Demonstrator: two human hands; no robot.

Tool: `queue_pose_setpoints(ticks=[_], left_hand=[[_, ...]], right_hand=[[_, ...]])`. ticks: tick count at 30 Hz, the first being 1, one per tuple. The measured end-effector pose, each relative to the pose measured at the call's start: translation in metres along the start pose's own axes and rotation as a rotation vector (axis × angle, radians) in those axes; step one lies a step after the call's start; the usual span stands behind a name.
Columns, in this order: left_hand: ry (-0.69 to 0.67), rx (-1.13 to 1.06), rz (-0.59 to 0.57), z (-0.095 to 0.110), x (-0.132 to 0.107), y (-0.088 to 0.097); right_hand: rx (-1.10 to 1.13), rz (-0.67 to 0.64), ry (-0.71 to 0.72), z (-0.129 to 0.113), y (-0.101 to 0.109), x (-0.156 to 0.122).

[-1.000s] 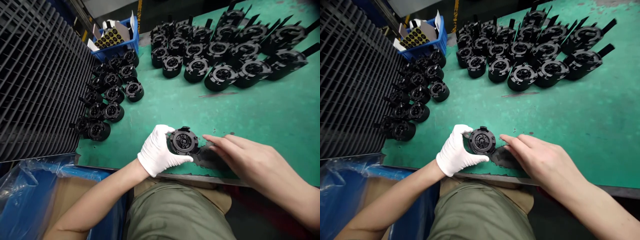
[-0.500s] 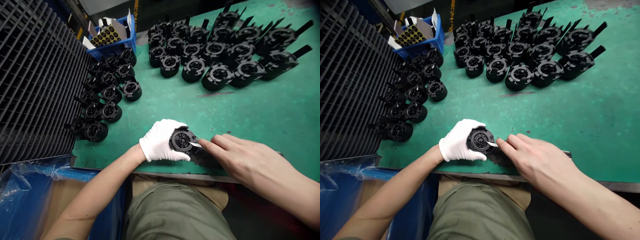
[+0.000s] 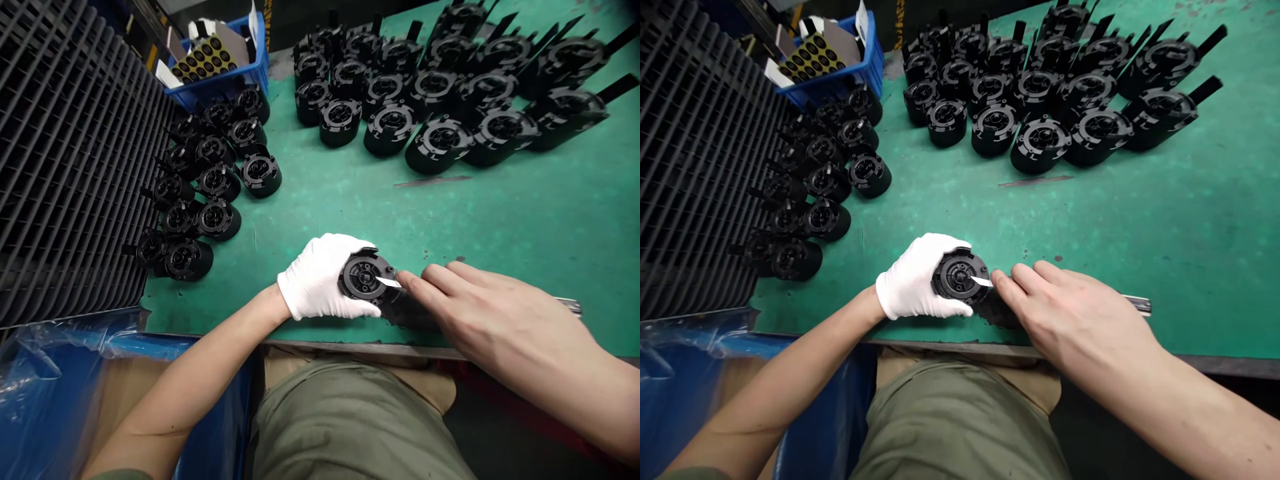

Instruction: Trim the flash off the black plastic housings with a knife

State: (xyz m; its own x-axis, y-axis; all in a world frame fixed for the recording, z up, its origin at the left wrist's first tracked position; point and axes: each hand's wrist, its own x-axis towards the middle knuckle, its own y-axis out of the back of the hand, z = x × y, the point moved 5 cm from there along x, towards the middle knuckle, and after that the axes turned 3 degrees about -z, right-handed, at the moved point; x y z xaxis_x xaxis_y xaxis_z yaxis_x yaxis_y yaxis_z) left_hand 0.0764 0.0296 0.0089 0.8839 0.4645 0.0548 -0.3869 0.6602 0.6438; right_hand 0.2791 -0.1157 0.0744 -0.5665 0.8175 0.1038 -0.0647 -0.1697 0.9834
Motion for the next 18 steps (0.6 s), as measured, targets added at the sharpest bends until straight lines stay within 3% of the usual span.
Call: queue_pose_setpoints(ticks=[11, 18], left_hand=[[-0.065, -0.021, 0.029, -0.003, -0.002, -0.003], [-0.051, 0.009, 0.066, -0.009, -0.004, -0.008]], right_hand=[[-0.051, 0.002, -0.039, 0.004, -0.004, 0.008], [0.197, 0.053, -0.23, 0.013, -0.006, -0.025]])
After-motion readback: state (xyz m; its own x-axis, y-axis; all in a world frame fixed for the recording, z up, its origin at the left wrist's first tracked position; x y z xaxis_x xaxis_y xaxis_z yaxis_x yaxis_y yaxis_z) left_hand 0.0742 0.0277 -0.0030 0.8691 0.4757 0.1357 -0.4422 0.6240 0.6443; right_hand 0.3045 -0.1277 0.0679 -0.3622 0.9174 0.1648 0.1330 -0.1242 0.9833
